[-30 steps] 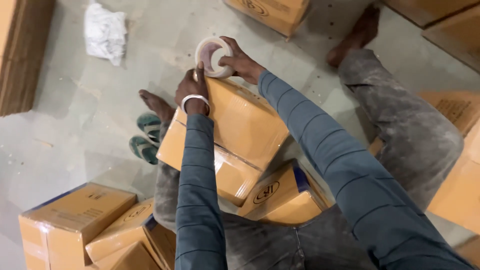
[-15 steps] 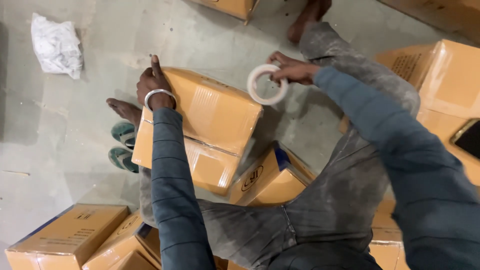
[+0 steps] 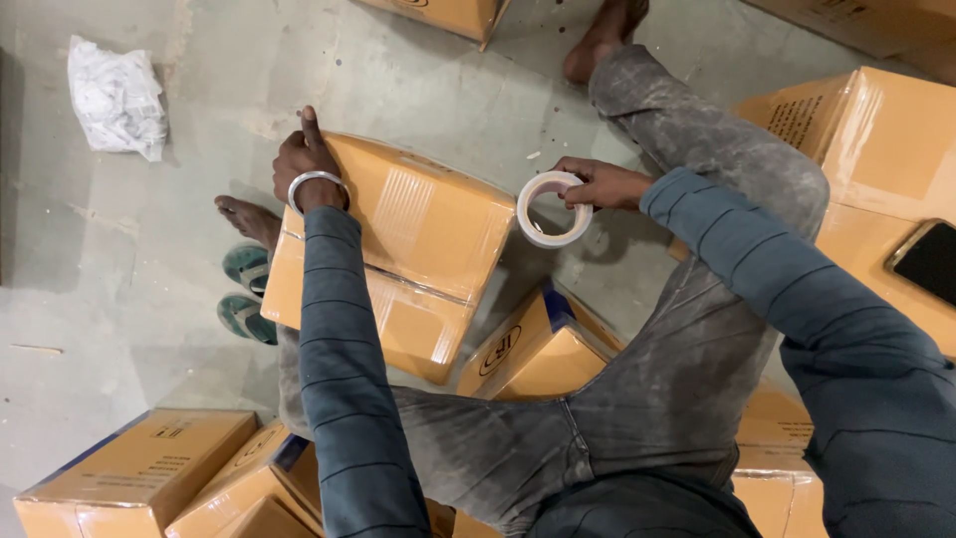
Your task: Packing objects into cardboard boxes with foam padding and sealing them with tape.
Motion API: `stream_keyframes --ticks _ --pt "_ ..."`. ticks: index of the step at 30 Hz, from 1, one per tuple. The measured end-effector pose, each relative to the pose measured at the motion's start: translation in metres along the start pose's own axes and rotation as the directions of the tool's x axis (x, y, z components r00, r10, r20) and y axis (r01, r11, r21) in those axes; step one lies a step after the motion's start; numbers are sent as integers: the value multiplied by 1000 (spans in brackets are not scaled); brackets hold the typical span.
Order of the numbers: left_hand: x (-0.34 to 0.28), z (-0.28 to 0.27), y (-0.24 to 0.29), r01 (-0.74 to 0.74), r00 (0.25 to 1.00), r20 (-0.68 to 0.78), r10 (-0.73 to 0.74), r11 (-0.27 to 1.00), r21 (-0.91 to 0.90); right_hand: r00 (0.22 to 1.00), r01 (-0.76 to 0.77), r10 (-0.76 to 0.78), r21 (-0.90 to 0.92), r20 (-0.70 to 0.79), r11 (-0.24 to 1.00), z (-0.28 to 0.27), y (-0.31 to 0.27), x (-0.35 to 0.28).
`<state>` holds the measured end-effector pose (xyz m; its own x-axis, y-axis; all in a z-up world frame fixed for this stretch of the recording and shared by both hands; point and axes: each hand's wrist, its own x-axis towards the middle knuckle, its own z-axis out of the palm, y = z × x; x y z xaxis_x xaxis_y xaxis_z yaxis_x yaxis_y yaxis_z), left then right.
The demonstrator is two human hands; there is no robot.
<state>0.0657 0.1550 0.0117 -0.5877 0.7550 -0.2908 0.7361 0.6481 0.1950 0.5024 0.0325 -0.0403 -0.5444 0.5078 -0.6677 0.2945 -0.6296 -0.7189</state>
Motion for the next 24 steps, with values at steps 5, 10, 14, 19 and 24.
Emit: stream_keyframes --ticks 5,10,14,19,24 --pt "1 0 1 -1 1000 4 1 1000 7 999 -38 41 -91 25 995 8 -7 -7" --pt "-1 1 0 7 1000 5 -7 1000 2 991 -94 101 -75 88 993 22 0 -7" --pt "-1 -1 4 18 1000 8 -18 1000 2 981 -164 166 -32 100 986 32 -9 -13" --pt "13 25 -12 -134 981 -149 123 989 -66 990 -129 127 37 56 991 64 11 -15" --pt "12 11 3 -734 571 -79 817 552 396 907 105 151 559 -392 822 115 34 -10"
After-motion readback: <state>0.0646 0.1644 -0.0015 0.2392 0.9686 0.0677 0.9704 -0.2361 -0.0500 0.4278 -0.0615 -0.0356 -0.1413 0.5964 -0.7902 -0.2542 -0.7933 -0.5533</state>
